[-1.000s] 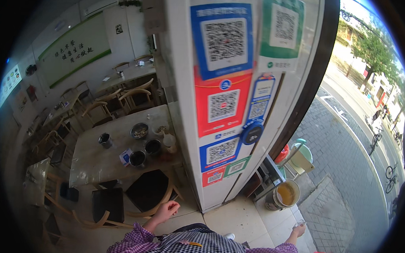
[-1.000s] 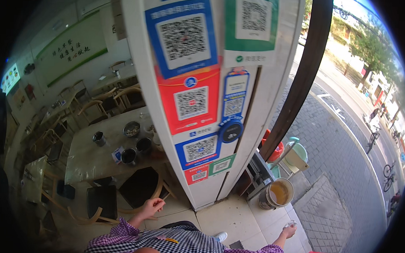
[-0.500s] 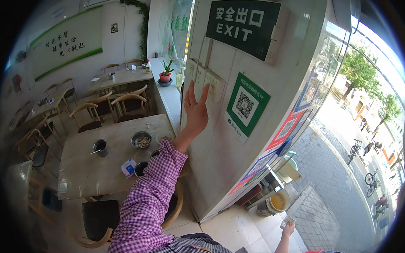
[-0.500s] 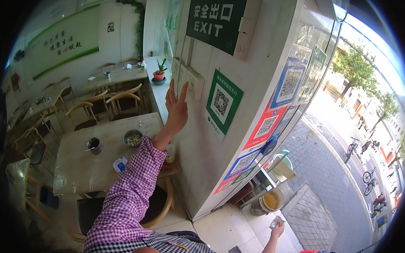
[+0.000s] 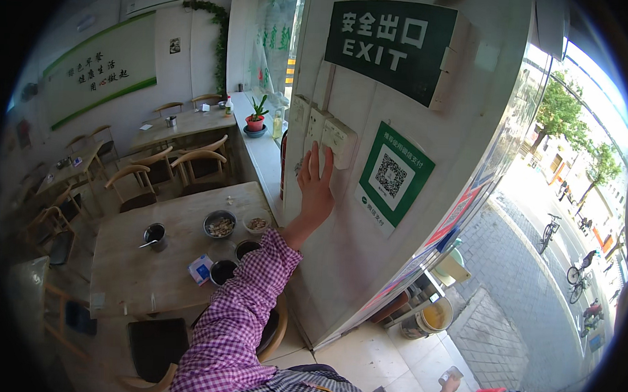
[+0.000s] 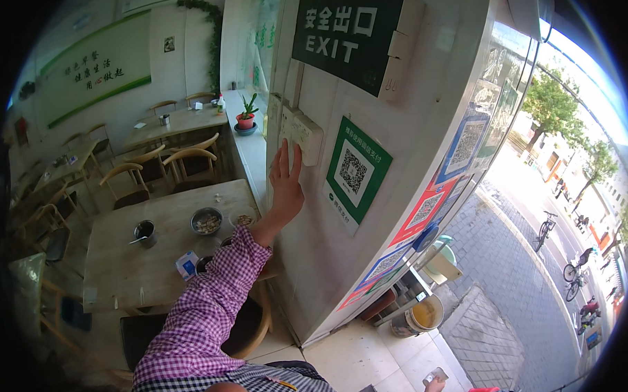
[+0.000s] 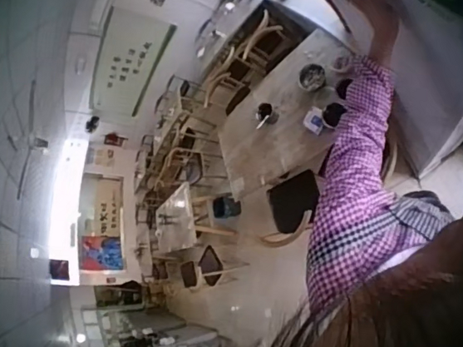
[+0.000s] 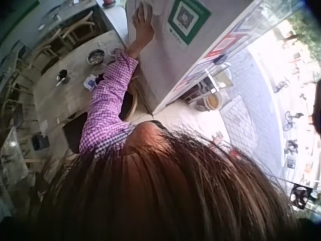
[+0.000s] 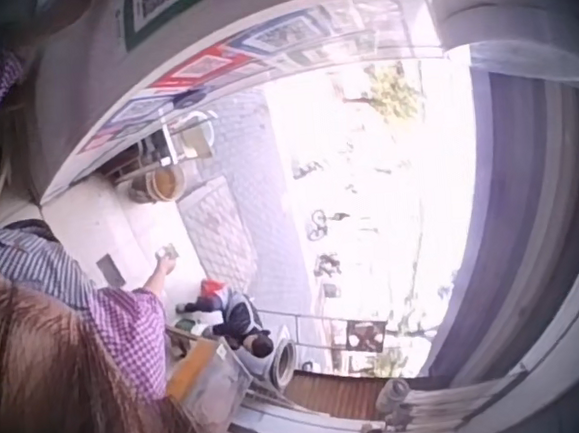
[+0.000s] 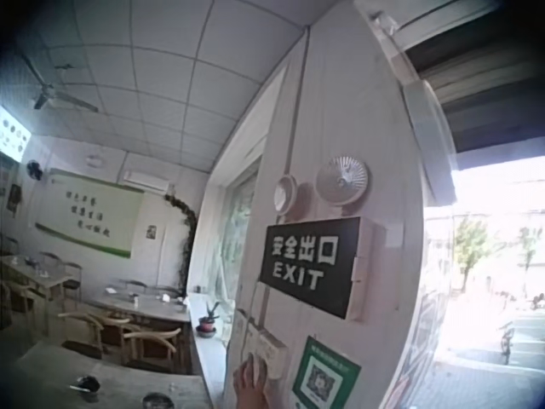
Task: The person wipes multiple dining tables with a tissue, moving around the restaurant to clean each surface. They handle a metal bowl, a cup, and a bottle, placing them on the tables while wiping.
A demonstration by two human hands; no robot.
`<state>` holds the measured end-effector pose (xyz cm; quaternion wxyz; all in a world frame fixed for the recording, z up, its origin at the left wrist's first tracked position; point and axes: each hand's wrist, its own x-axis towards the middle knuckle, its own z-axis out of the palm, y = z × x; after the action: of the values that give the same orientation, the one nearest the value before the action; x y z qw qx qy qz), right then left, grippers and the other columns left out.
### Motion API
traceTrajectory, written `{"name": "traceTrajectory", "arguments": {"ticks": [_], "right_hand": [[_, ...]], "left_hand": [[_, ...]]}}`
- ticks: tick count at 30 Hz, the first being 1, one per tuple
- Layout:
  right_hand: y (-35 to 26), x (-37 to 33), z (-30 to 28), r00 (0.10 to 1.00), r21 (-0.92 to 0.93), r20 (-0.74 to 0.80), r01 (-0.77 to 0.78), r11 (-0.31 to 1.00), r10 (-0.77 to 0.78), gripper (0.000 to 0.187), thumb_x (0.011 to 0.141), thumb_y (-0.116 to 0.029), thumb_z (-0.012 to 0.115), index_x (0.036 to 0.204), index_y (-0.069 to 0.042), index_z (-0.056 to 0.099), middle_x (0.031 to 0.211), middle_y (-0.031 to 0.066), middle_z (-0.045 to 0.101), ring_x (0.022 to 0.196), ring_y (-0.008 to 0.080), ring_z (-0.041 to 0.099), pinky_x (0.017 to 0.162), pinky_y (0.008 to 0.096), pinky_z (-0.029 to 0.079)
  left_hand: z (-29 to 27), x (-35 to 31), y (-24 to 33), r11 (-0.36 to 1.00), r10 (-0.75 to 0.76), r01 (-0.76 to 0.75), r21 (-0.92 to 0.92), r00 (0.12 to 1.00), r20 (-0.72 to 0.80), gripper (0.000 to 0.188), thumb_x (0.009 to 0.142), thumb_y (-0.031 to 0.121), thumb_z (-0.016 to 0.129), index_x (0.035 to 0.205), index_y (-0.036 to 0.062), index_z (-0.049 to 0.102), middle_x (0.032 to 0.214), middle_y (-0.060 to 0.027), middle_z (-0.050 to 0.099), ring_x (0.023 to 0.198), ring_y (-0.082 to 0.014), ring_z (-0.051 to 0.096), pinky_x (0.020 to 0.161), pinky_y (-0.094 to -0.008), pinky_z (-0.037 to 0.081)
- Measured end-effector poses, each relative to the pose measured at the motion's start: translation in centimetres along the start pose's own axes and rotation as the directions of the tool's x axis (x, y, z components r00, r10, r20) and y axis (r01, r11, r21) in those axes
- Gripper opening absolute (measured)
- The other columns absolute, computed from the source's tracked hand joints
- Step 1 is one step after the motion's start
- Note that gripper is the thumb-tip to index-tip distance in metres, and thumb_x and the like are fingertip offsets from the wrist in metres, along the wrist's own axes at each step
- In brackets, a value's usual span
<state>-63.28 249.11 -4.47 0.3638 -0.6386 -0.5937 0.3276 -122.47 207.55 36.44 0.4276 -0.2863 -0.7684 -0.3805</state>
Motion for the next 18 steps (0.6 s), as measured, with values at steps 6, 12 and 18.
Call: {"name": "traceTrajectory", "arguments": {"ticks": [6, 12, 18], "right_hand": [[-2.0, 1.4, 3.8, 1.000, 0.029, 0.029, -0.012, 1.000, 0.011, 0.031, 0.085, -0.016, 0.061, 0.106, 0.006, 0.057, 0.100, 0.0203, 0.064, 0.091, 0.0320, 0.063, 0.081, 0.0393, 0.048], [-5.9, 0.8, 6.8, 0.990, 0.120, 0.122, 0.054, 0.991, -0.068, 0.029, 0.086, -0.015, 0.061, 0.106, 0.006, 0.057, 0.100, 0.0185, 0.064, 0.091, 0.0297, 0.062, 0.082, 0.0379, 0.047], [-6.8, -1.3, 4.4, 0.990, 0.139, 0.127, 0.043, 0.989, -0.060, 0.026, 0.086, -0.014, 0.061, 0.105, 0.004, 0.056, 0.099, 0.0145, 0.064, 0.089, 0.0237, 0.061, 0.077, 0.0353, 0.049]], "left_hand": [[-1.8, 0.1, -2.4, 0.974, 0.141, -0.154, 0.168, 0.986, 0.084, 0.088, 0.066, -0.017, 0.044, 0.146, 0.0111, 0.022, 0.153, -0.0084, 0.016, 0.137, -0.0343, 0.018, 0.105, -0.0478, 0.019], [-0.9, 6.3, -8.2, 0.991, -0.030, 0.044, 0.127, 0.993, -0.116, 0.086, 0.066, -0.015, 0.044, 0.145, 0.0134, 0.026, 0.148, -0.0064, 0.029, 0.135, -0.0318, 0.024, 0.102, -0.0445, 0.021], [0.1, 10.8, -15.4, 0.936, -0.010, 0.021, -0.351, 0.999, 0.031, 0.085, 0.070, -0.015, 0.040, 0.146, 0.0130, 0.016, 0.144, -0.0109, 0.037, 0.126, -0.0247, 0.042, 0.097, -0.0357, 0.033]]}}
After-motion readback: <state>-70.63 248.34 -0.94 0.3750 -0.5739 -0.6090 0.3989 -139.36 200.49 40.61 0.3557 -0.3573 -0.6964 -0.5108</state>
